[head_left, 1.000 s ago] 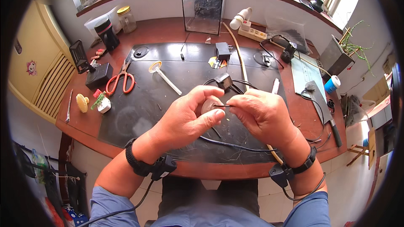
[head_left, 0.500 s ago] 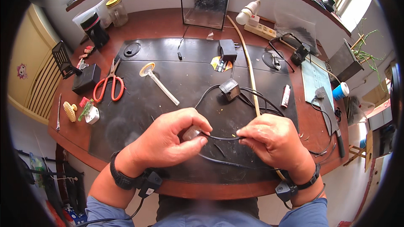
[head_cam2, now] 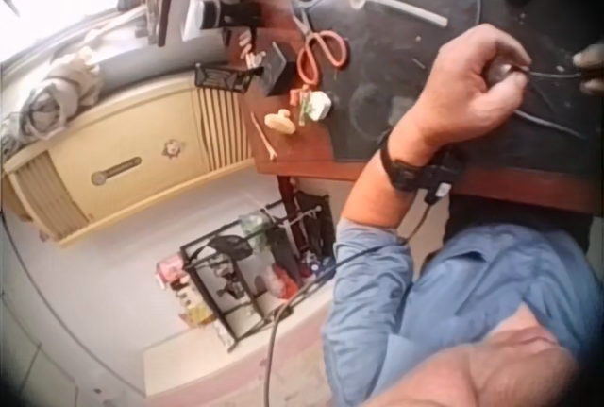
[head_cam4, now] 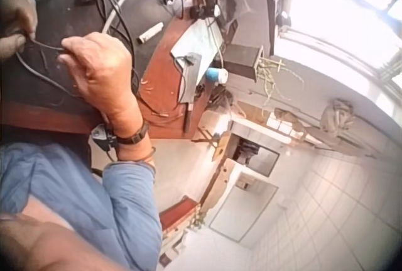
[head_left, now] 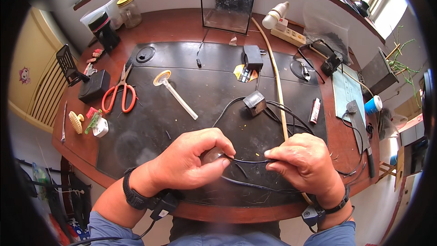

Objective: The person handles a black power cable and a white plastic tube at a cluttered workbench. They walk to a balcony to retrieve a white cable, return to the table, and use scissors to cut the white tube while manipulating the cable ends.

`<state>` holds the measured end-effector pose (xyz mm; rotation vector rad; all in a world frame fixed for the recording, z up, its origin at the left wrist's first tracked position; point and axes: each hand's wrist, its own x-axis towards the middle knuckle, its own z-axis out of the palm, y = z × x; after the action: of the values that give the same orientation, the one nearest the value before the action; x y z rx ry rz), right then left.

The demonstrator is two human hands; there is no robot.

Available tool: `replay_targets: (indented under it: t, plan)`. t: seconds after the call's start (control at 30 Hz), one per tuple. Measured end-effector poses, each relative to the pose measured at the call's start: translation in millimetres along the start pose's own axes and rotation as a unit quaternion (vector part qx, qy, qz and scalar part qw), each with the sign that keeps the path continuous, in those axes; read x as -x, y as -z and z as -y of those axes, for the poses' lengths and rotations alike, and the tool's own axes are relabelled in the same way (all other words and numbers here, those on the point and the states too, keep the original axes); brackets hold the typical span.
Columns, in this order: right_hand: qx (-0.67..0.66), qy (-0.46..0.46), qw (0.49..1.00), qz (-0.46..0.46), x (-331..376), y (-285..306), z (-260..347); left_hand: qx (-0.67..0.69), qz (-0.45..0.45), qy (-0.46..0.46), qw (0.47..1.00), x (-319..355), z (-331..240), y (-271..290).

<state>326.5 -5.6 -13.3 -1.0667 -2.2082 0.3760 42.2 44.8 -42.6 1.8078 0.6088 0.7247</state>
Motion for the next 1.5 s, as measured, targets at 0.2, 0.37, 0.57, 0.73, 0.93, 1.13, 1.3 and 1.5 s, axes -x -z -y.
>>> replay_targets:
  t: [0.2,0.37,0.57,0.73,0.93,1.13,1.3,1.5]
  plan:
    - [0.063,0.018,0.998,-0.008,0,1,3,0.053,-0.046,0.048,0.996,6,7,-5]
    - [0.093,0.027,0.995,-0.024,2,-2,4,0.086,-0.024,0.064,0.994,7,5,-2]
    - [0.119,0.042,0.992,-0.004,4,-3,-1,-0.016,-0.010,0.034,0.999,4,2,2]
    - [0.136,0.018,0.990,-0.037,2,-12,-8,-0.082,-0.039,0.026,0.996,1,-3,2]
    - [0.126,-0.001,0.984,-0.124,1,1,-24,-0.135,-0.203,0.002,0.970,-10,0,20]
    - [0.041,-0.122,0.949,-0.287,4,22,-40,-0.483,-0.157,0.029,0.861,-58,-7,78]
    - [0.100,-0.188,0.937,-0.278,13,25,-76,-0.635,-0.074,0.048,0.767,-100,35,88]
    - [0.139,-0.283,0.919,-0.238,20,28,-92,-0.681,-0.035,0.121,0.721,-122,47,75]
